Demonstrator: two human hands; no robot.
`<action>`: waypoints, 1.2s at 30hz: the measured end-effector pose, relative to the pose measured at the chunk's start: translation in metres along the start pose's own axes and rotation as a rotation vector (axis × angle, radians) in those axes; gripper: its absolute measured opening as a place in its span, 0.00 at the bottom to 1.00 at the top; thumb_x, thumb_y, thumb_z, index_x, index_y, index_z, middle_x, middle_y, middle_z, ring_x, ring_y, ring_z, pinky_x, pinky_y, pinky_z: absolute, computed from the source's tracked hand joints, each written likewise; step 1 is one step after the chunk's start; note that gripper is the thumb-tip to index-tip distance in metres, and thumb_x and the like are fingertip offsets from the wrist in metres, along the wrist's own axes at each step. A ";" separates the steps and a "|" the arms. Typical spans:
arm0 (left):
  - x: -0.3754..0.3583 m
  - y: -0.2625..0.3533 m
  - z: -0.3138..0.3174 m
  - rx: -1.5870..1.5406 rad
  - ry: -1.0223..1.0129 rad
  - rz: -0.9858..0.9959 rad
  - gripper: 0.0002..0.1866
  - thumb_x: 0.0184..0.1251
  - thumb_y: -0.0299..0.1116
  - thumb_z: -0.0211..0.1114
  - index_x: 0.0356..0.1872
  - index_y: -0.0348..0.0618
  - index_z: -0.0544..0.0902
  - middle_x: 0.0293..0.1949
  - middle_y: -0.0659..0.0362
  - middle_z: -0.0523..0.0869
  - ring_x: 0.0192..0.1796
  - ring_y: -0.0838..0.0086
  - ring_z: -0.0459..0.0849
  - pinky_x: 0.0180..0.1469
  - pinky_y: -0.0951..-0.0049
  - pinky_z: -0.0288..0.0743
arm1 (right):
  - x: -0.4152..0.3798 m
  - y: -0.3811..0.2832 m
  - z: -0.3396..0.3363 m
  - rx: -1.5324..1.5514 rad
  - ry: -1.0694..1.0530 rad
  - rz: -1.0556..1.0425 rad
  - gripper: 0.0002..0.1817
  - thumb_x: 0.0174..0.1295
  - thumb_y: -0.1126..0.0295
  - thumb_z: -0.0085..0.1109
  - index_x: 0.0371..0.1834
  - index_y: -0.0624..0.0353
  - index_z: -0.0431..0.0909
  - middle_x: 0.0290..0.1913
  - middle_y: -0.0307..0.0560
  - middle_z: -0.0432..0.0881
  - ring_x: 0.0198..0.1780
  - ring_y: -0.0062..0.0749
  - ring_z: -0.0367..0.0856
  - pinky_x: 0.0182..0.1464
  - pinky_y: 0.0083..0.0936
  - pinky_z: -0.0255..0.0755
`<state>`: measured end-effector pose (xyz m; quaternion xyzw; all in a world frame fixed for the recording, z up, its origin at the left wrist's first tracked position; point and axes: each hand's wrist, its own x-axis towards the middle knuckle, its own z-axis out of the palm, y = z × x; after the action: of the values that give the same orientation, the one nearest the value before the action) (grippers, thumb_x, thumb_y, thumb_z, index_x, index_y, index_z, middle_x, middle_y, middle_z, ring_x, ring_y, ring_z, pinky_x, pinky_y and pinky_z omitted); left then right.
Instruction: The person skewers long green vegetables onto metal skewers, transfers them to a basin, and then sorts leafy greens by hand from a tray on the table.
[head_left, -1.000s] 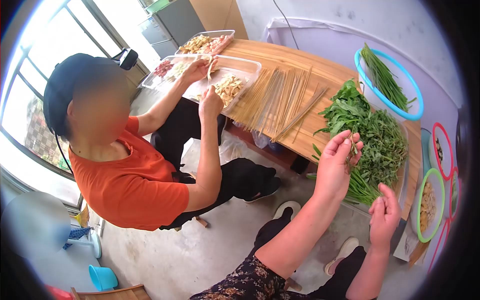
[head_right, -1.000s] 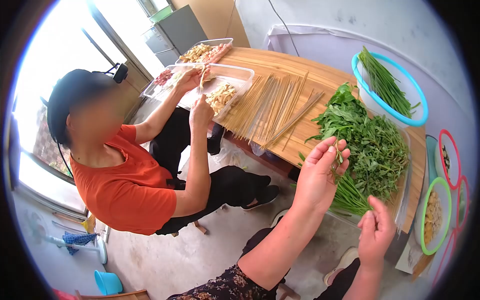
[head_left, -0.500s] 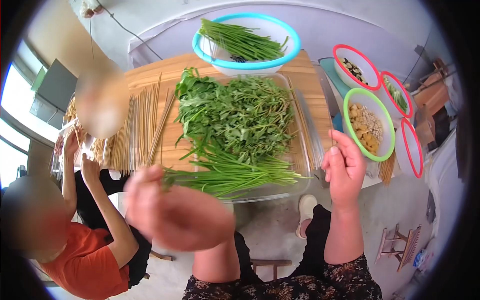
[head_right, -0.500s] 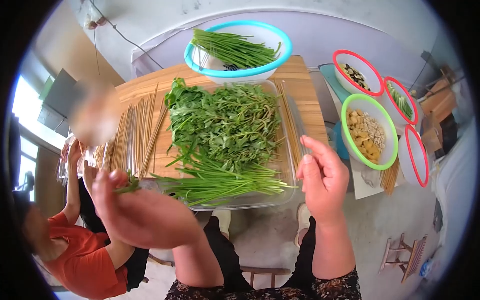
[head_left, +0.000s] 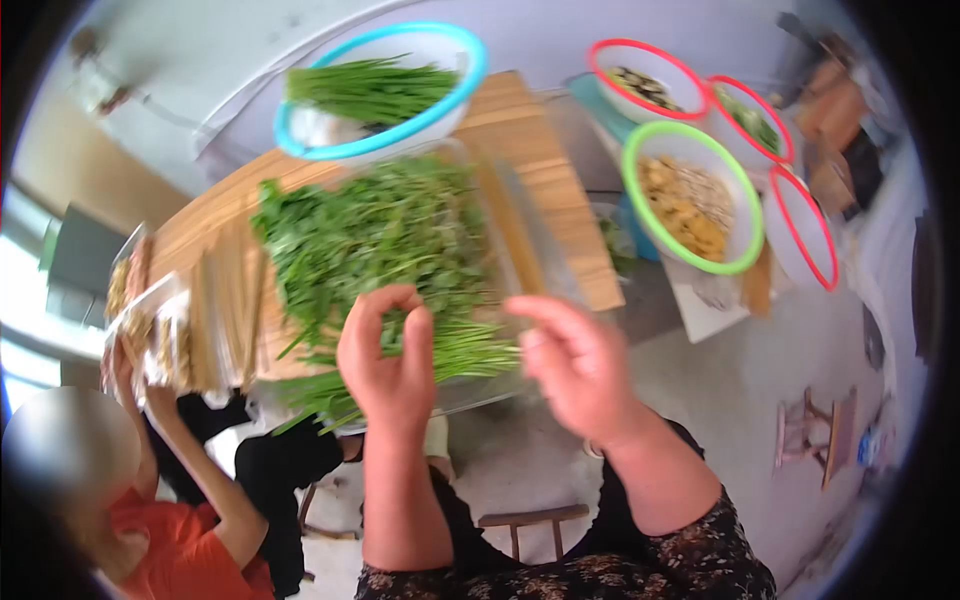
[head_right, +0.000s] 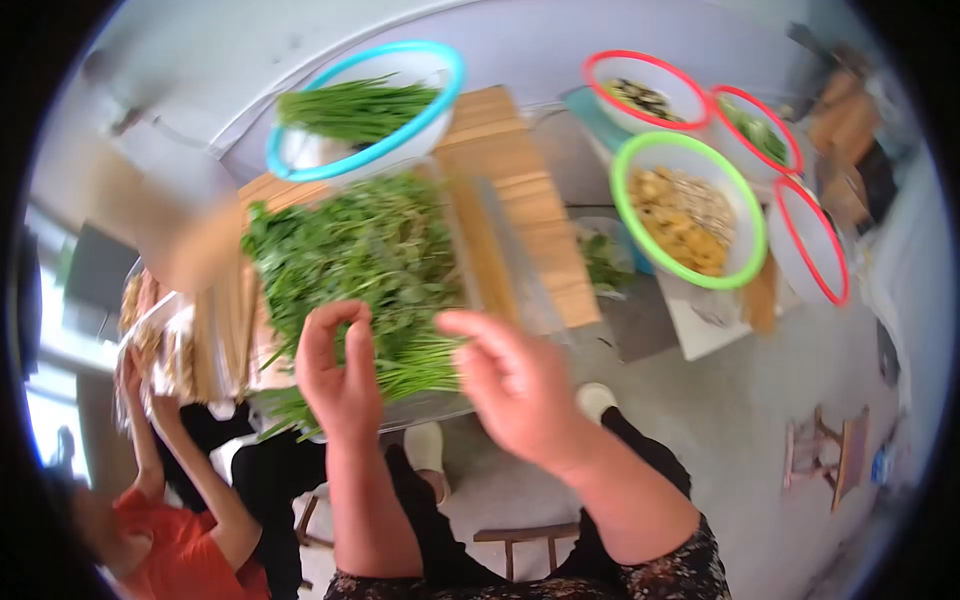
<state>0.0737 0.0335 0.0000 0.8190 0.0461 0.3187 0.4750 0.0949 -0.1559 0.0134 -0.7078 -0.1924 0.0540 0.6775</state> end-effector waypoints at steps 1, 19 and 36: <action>-0.002 0.009 0.005 0.018 -0.106 0.026 0.09 0.69 0.22 0.53 0.42 0.32 0.82 0.42 0.53 0.86 0.47 0.72 0.83 0.56 0.71 0.74 | -0.003 0.002 0.004 0.031 -0.014 0.012 0.14 0.71 0.74 0.55 0.57 0.61 0.79 0.26 0.41 0.80 0.26 0.23 0.78 0.29 0.24 0.70; -0.079 0.097 0.093 -0.356 -0.183 -0.137 0.41 0.76 0.61 0.44 0.71 0.29 0.63 0.64 0.46 0.72 0.64 0.62 0.73 0.67 0.64 0.65 | -0.034 0.008 -0.013 0.336 0.152 -0.031 0.09 0.74 0.66 0.50 0.43 0.60 0.74 0.35 0.41 0.77 0.37 0.22 0.75 0.39 0.25 0.71; -0.101 0.136 0.100 0.248 -0.436 0.408 0.39 0.76 0.51 0.52 0.74 0.25 0.58 0.71 0.33 0.66 0.73 0.39 0.66 0.74 0.49 0.59 | -0.026 0.008 -0.050 0.530 0.417 -0.028 0.11 0.78 0.64 0.44 0.50 0.60 0.71 0.26 0.33 0.69 0.26 0.17 0.67 0.28 0.21 0.65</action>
<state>0.0189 -0.1534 0.0267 0.9118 -0.1832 0.2164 0.2968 0.0890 -0.2116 0.0050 -0.5002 -0.0386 -0.0531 0.8634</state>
